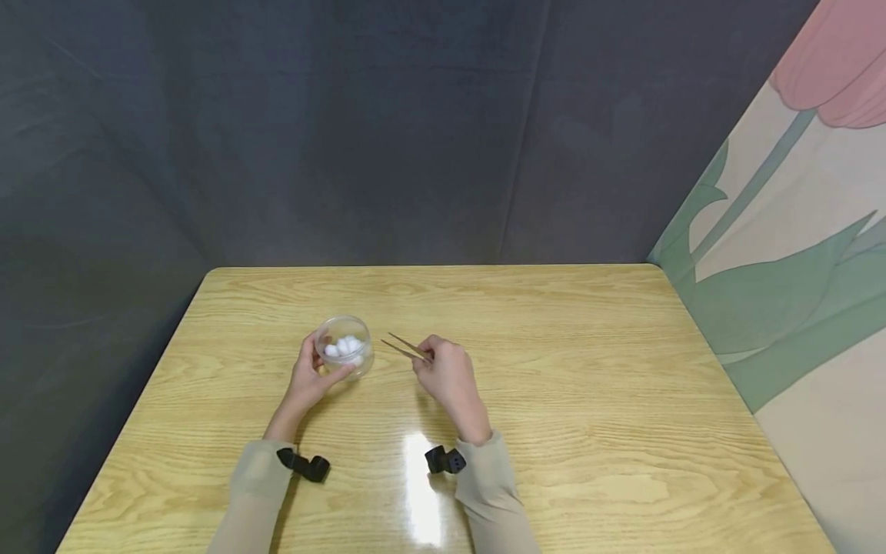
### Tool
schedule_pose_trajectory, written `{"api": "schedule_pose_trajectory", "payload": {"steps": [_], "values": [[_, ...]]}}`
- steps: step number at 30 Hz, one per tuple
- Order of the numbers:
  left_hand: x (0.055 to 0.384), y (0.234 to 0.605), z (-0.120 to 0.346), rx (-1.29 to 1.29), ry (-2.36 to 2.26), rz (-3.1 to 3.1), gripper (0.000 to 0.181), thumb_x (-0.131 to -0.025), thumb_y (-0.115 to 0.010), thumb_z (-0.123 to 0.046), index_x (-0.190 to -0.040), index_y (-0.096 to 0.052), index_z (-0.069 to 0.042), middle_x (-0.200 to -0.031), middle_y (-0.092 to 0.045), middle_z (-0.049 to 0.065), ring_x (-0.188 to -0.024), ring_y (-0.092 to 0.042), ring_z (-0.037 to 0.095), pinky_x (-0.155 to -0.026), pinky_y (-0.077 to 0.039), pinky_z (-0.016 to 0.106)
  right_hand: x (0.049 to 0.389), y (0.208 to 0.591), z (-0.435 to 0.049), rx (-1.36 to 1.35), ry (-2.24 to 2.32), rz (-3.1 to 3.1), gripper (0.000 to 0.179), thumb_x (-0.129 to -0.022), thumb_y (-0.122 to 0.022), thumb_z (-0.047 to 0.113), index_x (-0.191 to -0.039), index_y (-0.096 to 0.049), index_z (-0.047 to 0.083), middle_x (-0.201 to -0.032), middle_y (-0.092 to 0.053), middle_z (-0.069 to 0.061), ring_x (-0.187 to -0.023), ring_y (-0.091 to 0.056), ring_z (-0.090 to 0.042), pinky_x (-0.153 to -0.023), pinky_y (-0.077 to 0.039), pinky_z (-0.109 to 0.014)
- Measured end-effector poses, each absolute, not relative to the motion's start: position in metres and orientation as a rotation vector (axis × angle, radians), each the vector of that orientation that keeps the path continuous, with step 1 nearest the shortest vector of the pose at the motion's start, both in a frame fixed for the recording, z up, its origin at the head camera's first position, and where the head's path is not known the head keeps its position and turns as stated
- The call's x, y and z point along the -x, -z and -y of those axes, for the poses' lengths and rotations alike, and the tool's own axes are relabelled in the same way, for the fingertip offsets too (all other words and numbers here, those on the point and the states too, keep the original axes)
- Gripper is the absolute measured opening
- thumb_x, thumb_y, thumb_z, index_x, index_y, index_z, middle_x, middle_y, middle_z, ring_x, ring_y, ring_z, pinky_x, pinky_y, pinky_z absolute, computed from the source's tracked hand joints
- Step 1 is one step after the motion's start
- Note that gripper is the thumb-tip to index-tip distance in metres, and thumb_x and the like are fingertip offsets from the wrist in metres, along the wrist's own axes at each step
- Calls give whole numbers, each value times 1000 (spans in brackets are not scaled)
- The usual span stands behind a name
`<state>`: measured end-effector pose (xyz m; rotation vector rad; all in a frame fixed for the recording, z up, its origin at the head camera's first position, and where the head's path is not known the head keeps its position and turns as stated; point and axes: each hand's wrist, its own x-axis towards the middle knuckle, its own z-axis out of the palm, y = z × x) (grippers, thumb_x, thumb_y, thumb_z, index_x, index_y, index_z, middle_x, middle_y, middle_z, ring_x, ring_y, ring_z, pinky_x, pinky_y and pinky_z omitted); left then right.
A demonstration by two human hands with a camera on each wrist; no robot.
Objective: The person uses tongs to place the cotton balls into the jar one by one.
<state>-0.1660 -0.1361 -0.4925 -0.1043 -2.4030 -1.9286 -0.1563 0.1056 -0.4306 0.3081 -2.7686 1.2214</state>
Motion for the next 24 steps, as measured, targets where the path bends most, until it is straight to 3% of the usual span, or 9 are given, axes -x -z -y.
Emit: {"api": "schedule_pose_trajectory", "payload": {"steps": [6,11,24], "values": [[171,501,138,97,1927,2409,83,-76,-75,-2,-141,-26,4,-134,-36,27,-115,-39,35,-96,-32,51,155,431,-114,-292,-1182,2774,10,-81,-69,4,-89,-67,-2,-69,-60,-5,-51,-46,-10,-48,-41,-25],[182,525,144,72,1920,2403,86,-74,-79,-7,-142,-27,-4,-135,-38,21,-116,-40,32,-96,-33,48,154,432,-122,-289,-1167,2762,10,-81,-68,3,-89,-67,-2,-71,-62,-7,-51,-45,-10,-48,-40,-24],[181,528,144,110,1896,2384,86,-74,-80,-9,-143,-28,-6,-135,-38,20,-118,-39,31,-96,-33,48,152,437,-139,-209,-1152,2794,11,-82,-68,4,-90,-67,-2,-70,-60,-6,-50,-43,-11,-48,-39,-26]]}}
